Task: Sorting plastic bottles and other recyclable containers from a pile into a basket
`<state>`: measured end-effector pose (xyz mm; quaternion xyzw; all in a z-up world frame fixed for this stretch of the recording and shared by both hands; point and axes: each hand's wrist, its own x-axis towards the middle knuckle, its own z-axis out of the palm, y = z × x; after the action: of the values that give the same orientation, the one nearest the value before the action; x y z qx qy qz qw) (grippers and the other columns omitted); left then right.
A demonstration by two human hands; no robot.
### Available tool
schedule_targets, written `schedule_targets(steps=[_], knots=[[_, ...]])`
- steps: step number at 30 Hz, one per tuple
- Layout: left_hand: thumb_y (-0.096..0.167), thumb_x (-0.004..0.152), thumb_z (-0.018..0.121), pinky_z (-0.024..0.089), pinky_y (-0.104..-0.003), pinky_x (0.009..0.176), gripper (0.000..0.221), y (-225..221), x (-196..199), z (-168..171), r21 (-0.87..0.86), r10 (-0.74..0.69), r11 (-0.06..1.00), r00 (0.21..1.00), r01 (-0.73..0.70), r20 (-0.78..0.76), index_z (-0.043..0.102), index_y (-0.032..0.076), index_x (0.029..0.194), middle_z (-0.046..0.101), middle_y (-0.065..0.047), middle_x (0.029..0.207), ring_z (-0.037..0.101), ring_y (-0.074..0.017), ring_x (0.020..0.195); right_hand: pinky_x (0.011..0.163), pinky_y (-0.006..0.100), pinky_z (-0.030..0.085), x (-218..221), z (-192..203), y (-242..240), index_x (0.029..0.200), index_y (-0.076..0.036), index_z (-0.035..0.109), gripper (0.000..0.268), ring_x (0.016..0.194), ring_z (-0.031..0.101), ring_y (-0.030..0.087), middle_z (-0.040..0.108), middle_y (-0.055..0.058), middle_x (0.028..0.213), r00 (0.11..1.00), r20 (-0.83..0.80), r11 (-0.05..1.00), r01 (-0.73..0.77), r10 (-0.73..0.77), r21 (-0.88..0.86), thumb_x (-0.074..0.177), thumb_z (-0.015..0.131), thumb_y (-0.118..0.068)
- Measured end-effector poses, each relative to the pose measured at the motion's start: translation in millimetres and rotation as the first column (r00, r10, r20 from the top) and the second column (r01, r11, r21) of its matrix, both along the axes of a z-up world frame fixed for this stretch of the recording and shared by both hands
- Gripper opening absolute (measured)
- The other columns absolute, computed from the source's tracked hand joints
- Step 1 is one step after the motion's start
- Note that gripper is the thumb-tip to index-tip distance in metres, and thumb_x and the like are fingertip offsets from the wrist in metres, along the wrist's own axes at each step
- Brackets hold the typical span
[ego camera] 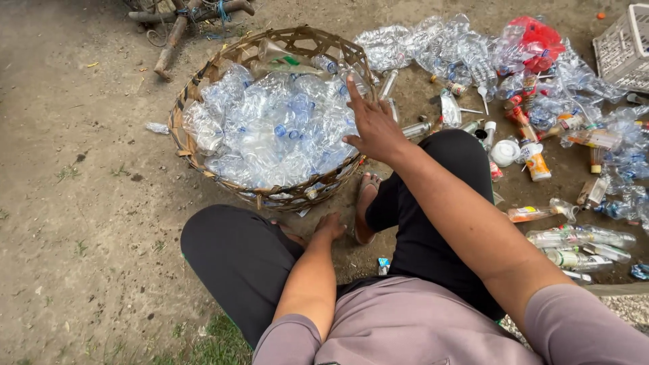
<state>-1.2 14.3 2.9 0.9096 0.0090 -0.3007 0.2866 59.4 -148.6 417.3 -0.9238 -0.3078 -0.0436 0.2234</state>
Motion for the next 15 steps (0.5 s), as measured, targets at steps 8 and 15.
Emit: schedule_targets(steps=[8, 15], knots=[[0.036, 0.096, 0.062, 0.055, -0.066, 0.097, 0.055, -3, 2, -12, 0.053, -0.01, 0.999, 0.995, 0.015, -0.096, 0.059, 0.006, 0.142, 0.059, -0.021, 0.143, 0.055, -0.0468, 0.132, 0.116, 0.074, 0.016, -4, 3, -1, 0.166, -0.002, -0.01, 0.117, 0.142, 0.044, 0.053, 0.059, 0.03, 0.143, 0.998, -0.036, 0.999, -0.043, 0.044, 0.025, 0.091, 0.078, -0.018], [0.031, 0.098, 0.054, 0.043, -0.058, 0.114, 0.042, -17, 3, 76, 0.09, -0.028, 0.996, 0.998, 0.022, 0.061, 0.062, 0.002, 0.129, 0.061, -0.023, 0.137, 0.053, -0.0429, 0.136, 0.116, 0.074, 0.015, -21, 26, -12, 0.166, -0.006, -0.011, 0.12, 0.143, 0.042, 0.052, 0.06, 0.027, 0.143, 0.998, 0.023, 0.998, -0.053, 0.054, -0.034, 0.09, 0.079, -0.02]])
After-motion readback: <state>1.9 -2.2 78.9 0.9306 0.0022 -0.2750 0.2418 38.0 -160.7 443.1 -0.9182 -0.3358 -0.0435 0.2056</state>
